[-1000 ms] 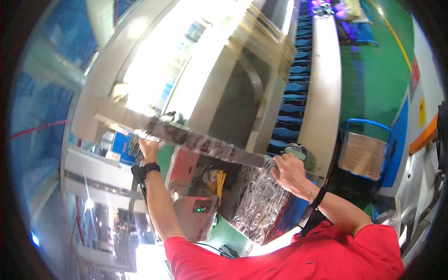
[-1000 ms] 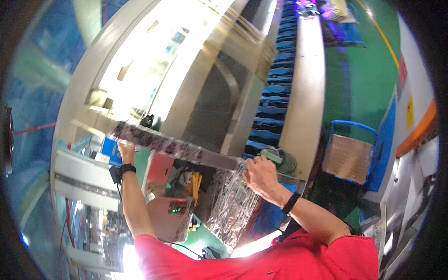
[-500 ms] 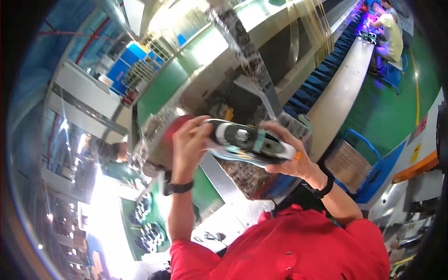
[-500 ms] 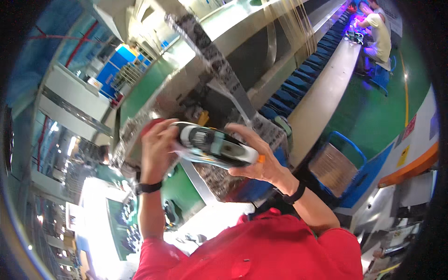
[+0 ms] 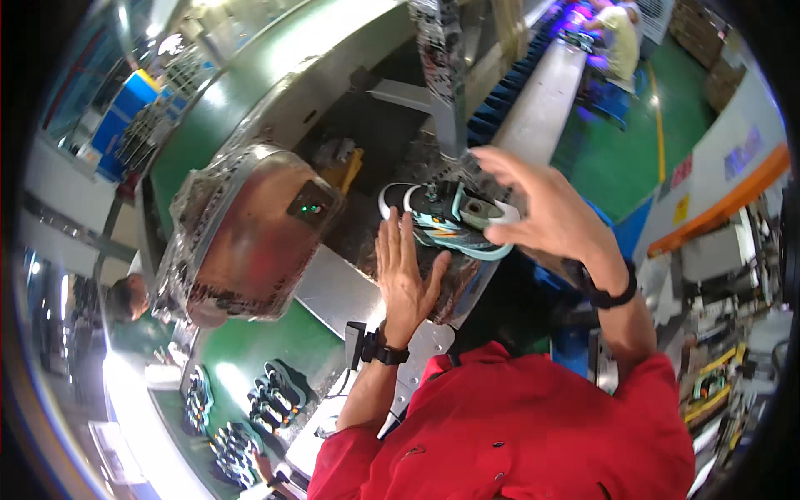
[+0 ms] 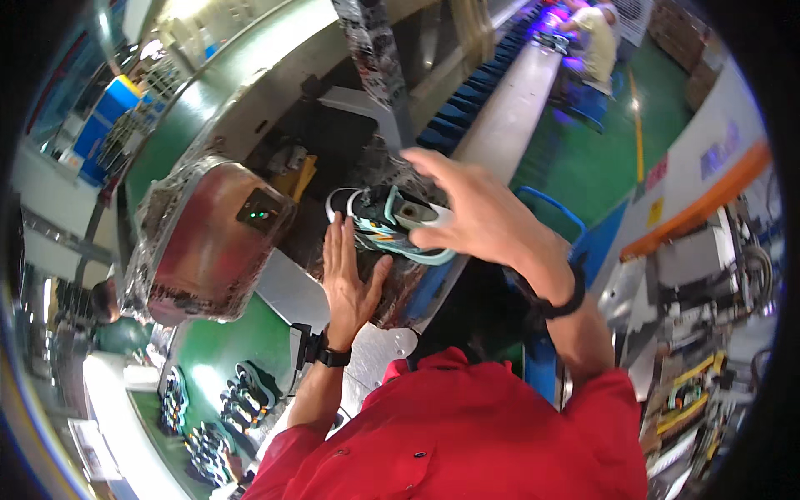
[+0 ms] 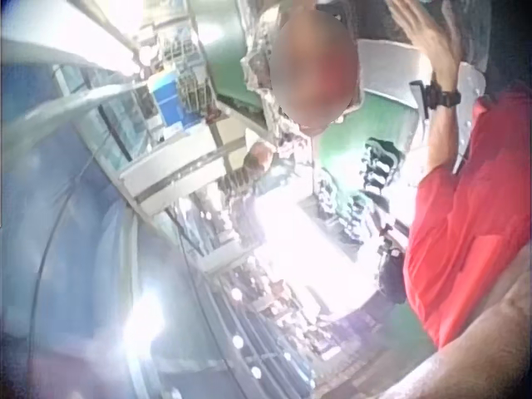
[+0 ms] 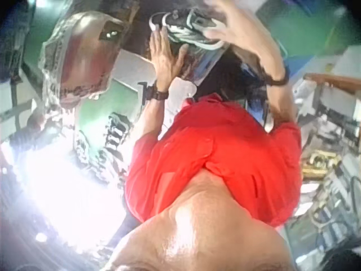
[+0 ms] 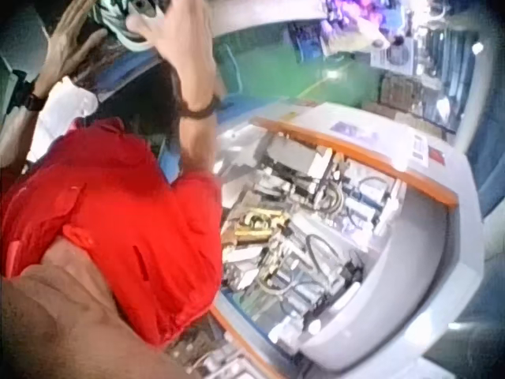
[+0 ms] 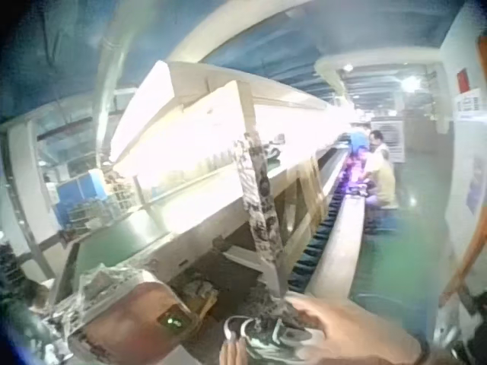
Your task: Operating a shoe-lasting machine and moving finished components to a conveyor belt.
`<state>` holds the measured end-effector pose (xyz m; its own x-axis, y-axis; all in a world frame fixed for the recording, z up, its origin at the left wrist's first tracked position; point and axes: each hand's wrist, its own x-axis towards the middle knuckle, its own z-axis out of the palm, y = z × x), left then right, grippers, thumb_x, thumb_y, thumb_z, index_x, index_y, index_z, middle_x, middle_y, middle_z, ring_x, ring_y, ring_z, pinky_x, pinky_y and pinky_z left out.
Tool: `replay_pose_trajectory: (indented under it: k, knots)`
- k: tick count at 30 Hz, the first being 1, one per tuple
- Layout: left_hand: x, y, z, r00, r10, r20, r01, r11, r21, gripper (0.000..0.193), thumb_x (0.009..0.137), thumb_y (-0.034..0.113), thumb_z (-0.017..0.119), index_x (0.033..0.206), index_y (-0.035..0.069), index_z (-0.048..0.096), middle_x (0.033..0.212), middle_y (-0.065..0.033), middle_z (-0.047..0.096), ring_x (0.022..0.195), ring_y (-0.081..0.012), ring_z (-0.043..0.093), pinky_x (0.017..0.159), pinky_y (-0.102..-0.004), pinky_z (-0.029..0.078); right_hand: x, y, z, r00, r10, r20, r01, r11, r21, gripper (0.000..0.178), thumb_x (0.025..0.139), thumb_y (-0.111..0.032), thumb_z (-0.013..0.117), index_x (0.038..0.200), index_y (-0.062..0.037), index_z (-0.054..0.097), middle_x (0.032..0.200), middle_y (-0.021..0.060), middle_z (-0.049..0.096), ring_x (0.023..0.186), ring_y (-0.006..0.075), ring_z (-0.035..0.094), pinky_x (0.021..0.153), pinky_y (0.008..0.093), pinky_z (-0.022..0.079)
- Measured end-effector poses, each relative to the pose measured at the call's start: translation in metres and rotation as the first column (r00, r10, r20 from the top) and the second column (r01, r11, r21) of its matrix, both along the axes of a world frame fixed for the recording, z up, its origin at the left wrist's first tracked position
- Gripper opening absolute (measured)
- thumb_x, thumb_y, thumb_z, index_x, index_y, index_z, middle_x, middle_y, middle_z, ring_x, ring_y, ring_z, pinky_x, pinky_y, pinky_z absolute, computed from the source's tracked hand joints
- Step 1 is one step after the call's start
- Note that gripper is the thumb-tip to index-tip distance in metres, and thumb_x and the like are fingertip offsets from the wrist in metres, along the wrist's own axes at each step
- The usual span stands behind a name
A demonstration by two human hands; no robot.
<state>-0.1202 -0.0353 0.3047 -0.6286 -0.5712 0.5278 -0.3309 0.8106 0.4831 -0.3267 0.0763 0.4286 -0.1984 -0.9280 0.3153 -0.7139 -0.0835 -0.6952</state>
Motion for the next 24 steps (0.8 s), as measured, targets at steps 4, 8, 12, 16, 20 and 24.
replay_pose_trajectory:
  k: [4,8,12,16,20,24]
  knots:
    - [-0.003,-0.008,-0.006,0.999,-0.017,-0.042,0.016,1.0,-0.022,0.069,0.086,0.025,0.069,0.14,-0.005,0.039,0.147,-0.0291,0.034,0.133,-0.0482,0.035,0.11,-0.0546,0.029,0.019,-0.056,-0.007,0.958,0.014,-0.288,0.066,0.961,0.267,0.065,0.066,-0.022,0.076,0.123,0.0012,0.053,0.103,0.0262,0.065,0.099,0.0397,0.064,0.087,0.0444,0.05]
    - [0.001,-0.007,-0.001,0.998,-0.048,-0.039,0.048,0.999,0.009,0.067,0.089,0.028,0.067,0.14,-0.005,0.039,0.149,-0.0268,0.033,0.137,-0.0435,0.034,0.11,-0.0568,0.028,0.024,-0.062,-0.04,0.933,-0.124,-0.338,0.197,0.962,0.191,0.064,0.066,-0.025,0.076,0.123,-0.0037,0.056,0.086,0.0215,0.068,0.085,0.0395,0.067,0.079,0.045,0.052]
    - [0.001,-0.007,-0.001,0.975,-0.174,-0.135,0.187,0.978,0.088,0.059,0.093,0.02,0.061,0.14,-0.008,0.037,0.146,-0.0308,0.035,0.139,-0.0396,0.033,0.113,-0.0435,0.025,0.018,-0.035,-0.062,0.911,-0.354,-0.211,0.335,0.935,-0.119,0.059,0.069,-0.027,0.077,0.119,-0.0045,0.057,0.092,0.0214,0.068,0.086,0.0376,0.067,0.078,0.043,0.053]
    - [-0.005,0.03,0.032,0.942,-0.24,-0.235,0.278,0.95,0.142,0.059,0.1,0.027,0.051,0.144,-0.007,0.034,0.148,-0.0233,0.038,0.138,-0.0331,0.035,0.112,-0.0414,0.027,0.046,0.046,-0.082,0.781,-0.404,0.476,0.573,0.767,-0.289,0.064,0.069,-0.025,0.083,0.123,-0.0047,0.053,0.103,0.0098,0.064,0.097,0.0161,0.059,0.089,0.0312,0.048]
    - [-0.045,0.13,0.055,0.703,-0.537,-0.466,0.71,0.559,0.428,0.063,0.1,0.029,0.051,0.146,-0.007,0.027,0.14,-0.0217,0.045,0.125,-0.0262,0.047,0.106,-0.0377,0.035,0.081,0.165,-0.066,0.646,-0.371,0.667,0.688,0.66,-0.3,0.072,0.069,-0.015,0.079,0.133,-0.0033,0.047,0.12,0.0091,0.059,0.112,0.0156,0.054,0.099,0.0309,0.041]
    - [-0.086,0.261,0.06,0.542,-0.719,-0.434,0.814,0.322,0.483,0.049,0.099,0.022,0.055,0.137,-0.006,0.04,0.127,-0.0134,0.054,0.109,-0.0196,0.053,0.094,-0.0319,0.042,0.098,0.31,-0.059,0.554,-0.508,0.66,0.822,0.461,-0.335,0.072,0.067,-0.017,0.078,0.131,-0.004,0.047,0.119,0.0114,0.058,0.109,0.0186,0.054,0.097,0.0319,0.042]
